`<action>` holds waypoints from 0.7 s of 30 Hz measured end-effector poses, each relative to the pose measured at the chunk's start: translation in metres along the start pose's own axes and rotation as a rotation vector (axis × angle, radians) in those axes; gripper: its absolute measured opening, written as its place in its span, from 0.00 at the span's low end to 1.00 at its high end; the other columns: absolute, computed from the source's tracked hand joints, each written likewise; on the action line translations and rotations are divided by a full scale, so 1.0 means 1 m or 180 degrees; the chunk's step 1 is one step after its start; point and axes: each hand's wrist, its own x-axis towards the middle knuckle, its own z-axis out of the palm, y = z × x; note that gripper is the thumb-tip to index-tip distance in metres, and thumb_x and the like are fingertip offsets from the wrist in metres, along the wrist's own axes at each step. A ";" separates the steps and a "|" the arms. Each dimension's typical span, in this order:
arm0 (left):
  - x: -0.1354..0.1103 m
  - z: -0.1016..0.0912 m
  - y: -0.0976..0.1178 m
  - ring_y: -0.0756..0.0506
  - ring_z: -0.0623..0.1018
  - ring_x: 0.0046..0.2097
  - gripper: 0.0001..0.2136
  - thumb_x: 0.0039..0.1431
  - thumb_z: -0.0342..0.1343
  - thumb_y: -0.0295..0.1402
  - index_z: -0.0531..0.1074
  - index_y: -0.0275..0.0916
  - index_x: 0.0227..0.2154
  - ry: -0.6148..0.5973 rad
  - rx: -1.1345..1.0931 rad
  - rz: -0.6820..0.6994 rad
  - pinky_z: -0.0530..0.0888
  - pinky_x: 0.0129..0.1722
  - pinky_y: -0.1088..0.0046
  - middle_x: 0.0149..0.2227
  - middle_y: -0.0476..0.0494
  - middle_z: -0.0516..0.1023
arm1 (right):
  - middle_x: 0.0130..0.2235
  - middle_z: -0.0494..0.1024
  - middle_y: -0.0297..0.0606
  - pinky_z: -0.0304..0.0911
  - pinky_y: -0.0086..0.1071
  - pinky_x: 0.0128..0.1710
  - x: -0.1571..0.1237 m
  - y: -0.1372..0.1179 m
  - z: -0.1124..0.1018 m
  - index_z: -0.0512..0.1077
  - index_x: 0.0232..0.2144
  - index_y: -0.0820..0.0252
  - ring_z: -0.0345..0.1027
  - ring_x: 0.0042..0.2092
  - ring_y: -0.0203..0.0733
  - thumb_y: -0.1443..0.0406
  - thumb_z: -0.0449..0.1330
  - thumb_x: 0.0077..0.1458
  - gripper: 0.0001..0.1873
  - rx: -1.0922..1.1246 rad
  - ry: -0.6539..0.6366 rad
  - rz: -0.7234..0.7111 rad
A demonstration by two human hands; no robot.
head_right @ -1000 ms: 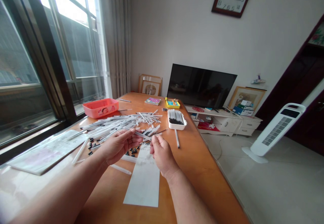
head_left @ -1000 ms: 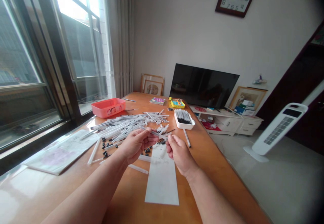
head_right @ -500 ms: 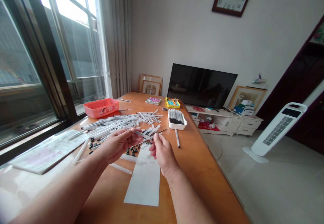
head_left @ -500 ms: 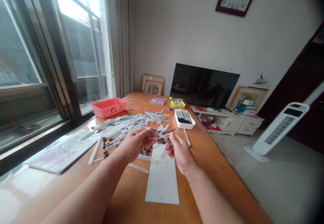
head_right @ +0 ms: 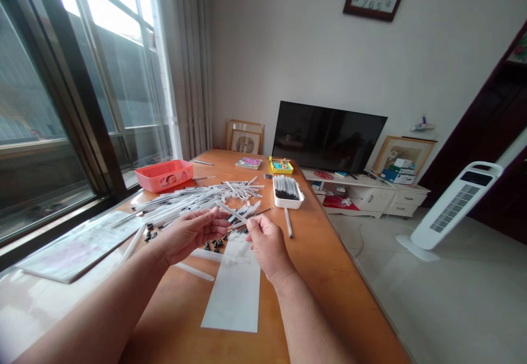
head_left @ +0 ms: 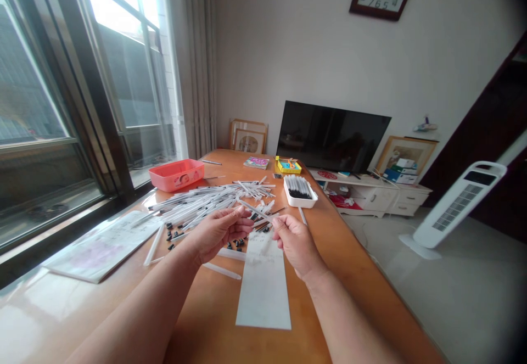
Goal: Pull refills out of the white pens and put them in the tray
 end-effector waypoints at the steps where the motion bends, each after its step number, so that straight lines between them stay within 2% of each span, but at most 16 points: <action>1: 0.000 -0.003 0.002 0.45 0.82 0.40 0.17 0.57 0.65 0.42 0.78 0.33 0.42 0.0129 0.0042 0.0030 0.78 0.42 0.71 0.39 0.34 0.83 | 0.25 0.71 0.31 0.55 0.26 0.24 0.001 0.000 -0.002 0.71 0.32 0.58 0.59 0.24 0.33 0.48 0.59 0.60 0.19 0.0019 0.0106 -0.0003; 7: 0.004 -0.028 0.012 0.49 0.78 0.33 0.19 0.52 0.67 0.44 0.77 0.34 0.39 0.0963 0.0467 0.0440 0.75 0.36 0.75 0.35 0.39 0.81 | 0.24 0.69 0.30 0.52 0.27 0.23 0.009 0.006 -0.012 0.71 0.30 0.58 0.57 0.24 0.33 0.50 0.61 0.57 0.18 0.0132 0.0510 0.0061; 11: 0.004 -0.043 0.017 0.51 0.75 0.30 0.20 0.48 0.68 0.46 0.76 0.35 0.36 0.1411 0.0711 0.0534 0.72 0.32 0.75 0.32 0.42 0.80 | 0.23 0.69 0.30 0.51 0.27 0.23 0.011 0.008 -0.013 0.70 0.28 0.59 0.55 0.24 0.32 0.51 0.62 0.57 0.18 0.0165 0.0539 0.0093; 16: 0.001 -0.052 0.024 0.51 0.73 0.28 0.20 0.47 0.67 0.47 0.76 0.35 0.34 0.1854 0.1155 0.0642 0.68 0.28 0.76 0.31 0.43 0.79 | 0.23 0.68 0.30 0.50 0.27 0.23 0.009 0.007 -0.014 0.70 0.28 0.59 0.55 0.24 0.32 0.51 0.62 0.56 0.18 0.0195 0.0546 0.0129; 21: -0.004 -0.065 0.034 0.51 0.72 0.28 0.19 0.47 0.64 0.46 0.76 0.35 0.35 0.2289 0.1145 0.0803 0.66 0.27 0.76 0.32 0.43 0.79 | 0.23 0.68 0.30 0.51 0.27 0.23 0.007 0.004 -0.015 0.71 0.27 0.59 0.55 0.24 0.33 0.51 0.63 0.55 0.17 0.0158 0.0580 0.0190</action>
